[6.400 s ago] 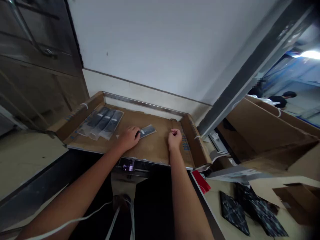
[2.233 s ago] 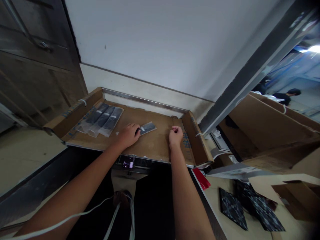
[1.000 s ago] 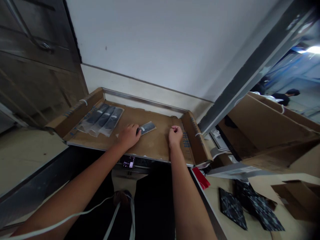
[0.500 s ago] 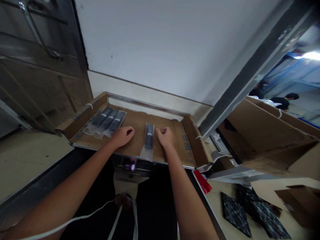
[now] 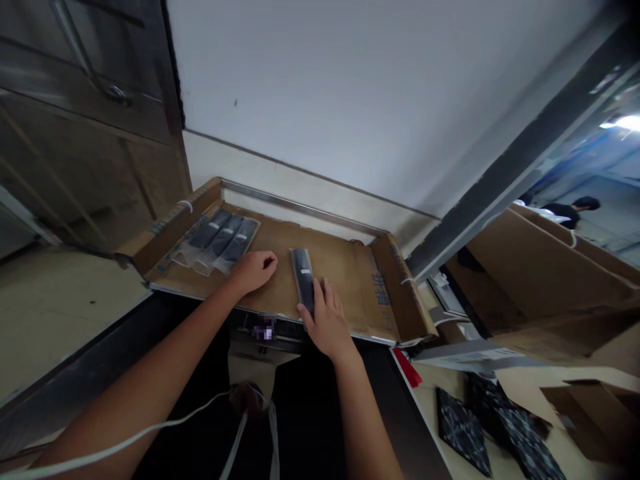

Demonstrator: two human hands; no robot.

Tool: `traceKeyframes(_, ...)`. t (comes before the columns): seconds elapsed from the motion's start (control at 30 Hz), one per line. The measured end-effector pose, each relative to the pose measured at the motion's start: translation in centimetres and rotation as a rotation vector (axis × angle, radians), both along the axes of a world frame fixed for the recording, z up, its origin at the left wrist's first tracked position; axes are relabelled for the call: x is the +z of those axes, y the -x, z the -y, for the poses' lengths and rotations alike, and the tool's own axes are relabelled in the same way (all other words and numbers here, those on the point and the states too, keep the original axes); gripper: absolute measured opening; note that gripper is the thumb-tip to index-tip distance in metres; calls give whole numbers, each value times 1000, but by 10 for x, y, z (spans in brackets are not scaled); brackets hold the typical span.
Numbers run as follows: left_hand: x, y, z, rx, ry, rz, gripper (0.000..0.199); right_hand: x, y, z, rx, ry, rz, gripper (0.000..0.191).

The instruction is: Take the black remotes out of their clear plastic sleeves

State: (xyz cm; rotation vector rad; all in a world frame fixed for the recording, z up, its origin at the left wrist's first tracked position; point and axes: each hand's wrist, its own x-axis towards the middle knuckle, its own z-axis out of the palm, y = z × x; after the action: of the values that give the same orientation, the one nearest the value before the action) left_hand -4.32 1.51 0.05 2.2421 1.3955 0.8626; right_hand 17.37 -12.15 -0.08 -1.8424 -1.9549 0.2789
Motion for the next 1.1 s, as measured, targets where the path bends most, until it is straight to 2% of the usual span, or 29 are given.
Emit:
traceKeyframes(0.1,0,-1,0,0,6,1,22,12,-8,8,16,65,-57,74)
traceKeyframes(0.23,-1,-1,-1,11,7,-3,21,28,6,-23,-17,-21,-143,66)
traceKeyframes(0.33,-2,-1,-1,16,0,1,21,22,28,-58,45,-51,-79,54)
traceKeyframes(0.43,-2,0,-2,4,6,13,22,6,36,-85,40,-58,30,47)
traceKeyframes(0.5,-2,0,-1,-1,11,12,22,-4,23,-97,-7,-62,69,50)
traceKeyframes(0.6,-2,0,-1,-5,2,-1,22,-11,-22,-108,-82,-62,135,52)
traceKeyframes(0.73,-2,-1,-1,0,-3,-6,23,-7,-94,-115,-189,-41,231,56)
traceKeyframes(0.83,-2,-2,-2,7,4,-11,22,0,-128,-113,-317,17,344,56)
traceKeyframes(0.97,-2,-2,-2,18,3,-13,21,9,-133,-108,-373,58,419,51)
traceKeyframes(1.03,-2,-2,-2,26,3,-22,21,11,-119,-106,-428,9,409,47)
traceKeyframes(1.1,-4,-2,-2,26,-4,-27,21,9,-96,-104,-423,-120,396,42)
